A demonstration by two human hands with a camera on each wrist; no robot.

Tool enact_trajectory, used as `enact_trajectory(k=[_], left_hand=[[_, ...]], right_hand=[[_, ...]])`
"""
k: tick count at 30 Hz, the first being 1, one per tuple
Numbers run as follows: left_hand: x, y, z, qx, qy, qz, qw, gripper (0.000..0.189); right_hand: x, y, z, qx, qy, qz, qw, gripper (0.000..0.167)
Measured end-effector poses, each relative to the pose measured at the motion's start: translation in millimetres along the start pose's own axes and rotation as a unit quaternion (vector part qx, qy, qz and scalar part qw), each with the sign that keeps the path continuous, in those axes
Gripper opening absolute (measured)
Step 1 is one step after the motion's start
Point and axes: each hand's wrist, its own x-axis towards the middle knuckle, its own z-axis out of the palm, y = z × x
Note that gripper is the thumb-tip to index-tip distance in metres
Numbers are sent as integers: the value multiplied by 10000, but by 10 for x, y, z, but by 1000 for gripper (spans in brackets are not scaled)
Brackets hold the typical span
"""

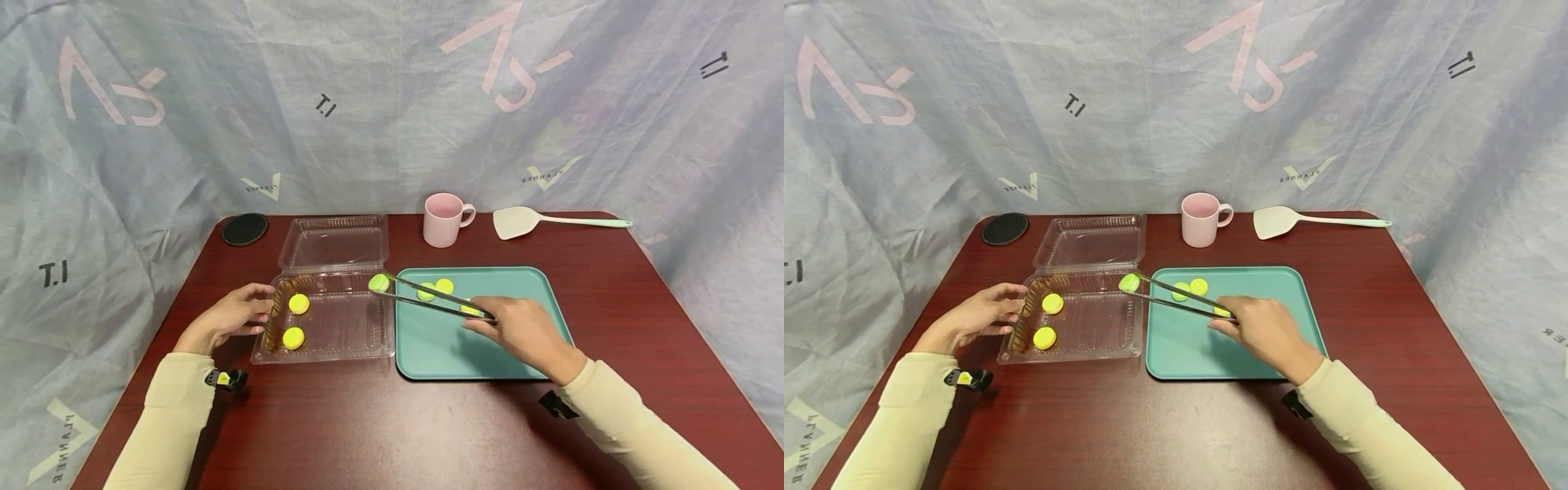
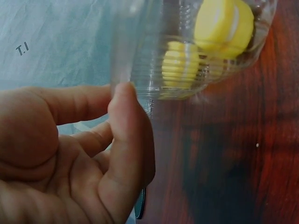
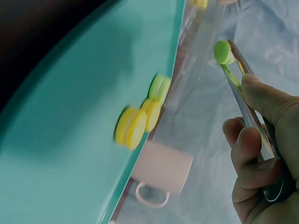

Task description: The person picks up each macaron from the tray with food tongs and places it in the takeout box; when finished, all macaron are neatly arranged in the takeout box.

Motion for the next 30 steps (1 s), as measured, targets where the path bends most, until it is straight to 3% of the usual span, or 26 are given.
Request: enact_trajectory(k=[6,13,22,30], left_hand=[[-10,37,-6,29,26,27,10000,52],[-21,17,2,-2,22,-24,10000,50],[-18,14,20,9,38,-78,10000,50],[-11,-2,29,3,62,-72,10000,50]], right_hand=[[196,-133,97,15,-41,-237,9997,46],[418,-256,238,-146,-510,-216,9984,29],[612,-344,364,-356,-799,-148,9961,41],[743,-442,415,-574,-983,-351,9929,35]])
